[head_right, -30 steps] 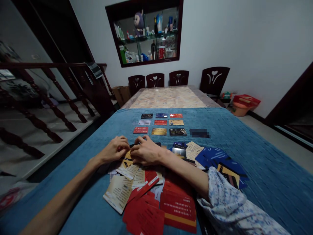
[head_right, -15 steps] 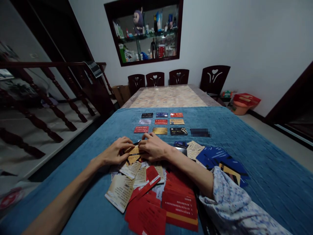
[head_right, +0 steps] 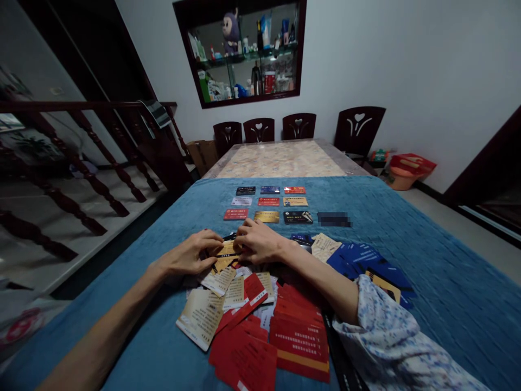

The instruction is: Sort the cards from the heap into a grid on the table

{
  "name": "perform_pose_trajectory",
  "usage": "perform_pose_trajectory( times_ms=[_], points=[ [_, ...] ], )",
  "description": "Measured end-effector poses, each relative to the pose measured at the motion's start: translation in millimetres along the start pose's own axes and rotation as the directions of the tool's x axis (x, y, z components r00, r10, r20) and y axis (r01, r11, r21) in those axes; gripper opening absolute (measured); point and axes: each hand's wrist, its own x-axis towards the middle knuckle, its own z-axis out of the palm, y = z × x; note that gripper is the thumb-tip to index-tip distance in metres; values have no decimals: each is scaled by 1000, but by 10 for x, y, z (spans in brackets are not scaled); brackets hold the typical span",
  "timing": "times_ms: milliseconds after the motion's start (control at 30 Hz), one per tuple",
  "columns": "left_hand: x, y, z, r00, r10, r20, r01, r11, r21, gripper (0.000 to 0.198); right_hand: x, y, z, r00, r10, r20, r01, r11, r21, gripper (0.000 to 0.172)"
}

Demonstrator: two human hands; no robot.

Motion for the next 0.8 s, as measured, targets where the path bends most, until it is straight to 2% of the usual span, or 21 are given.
perform_pose_trajectory(
  times_ms=[333,667,800],
  points=[
    [4,-2,13,996,19,85,-29,994,110,20,8,-1,-10,1000,-11,-15,11,1000,3,21],
    [12,65,-20,996,39,75,-43,998,53,29,4,17,-29,997,-70,-37,71,997,25,18],
    [22,69,-21,998,36,56,-40,997,61,33,2,20,-51,993,-102,-51,103,995,4,26]
  ],
)
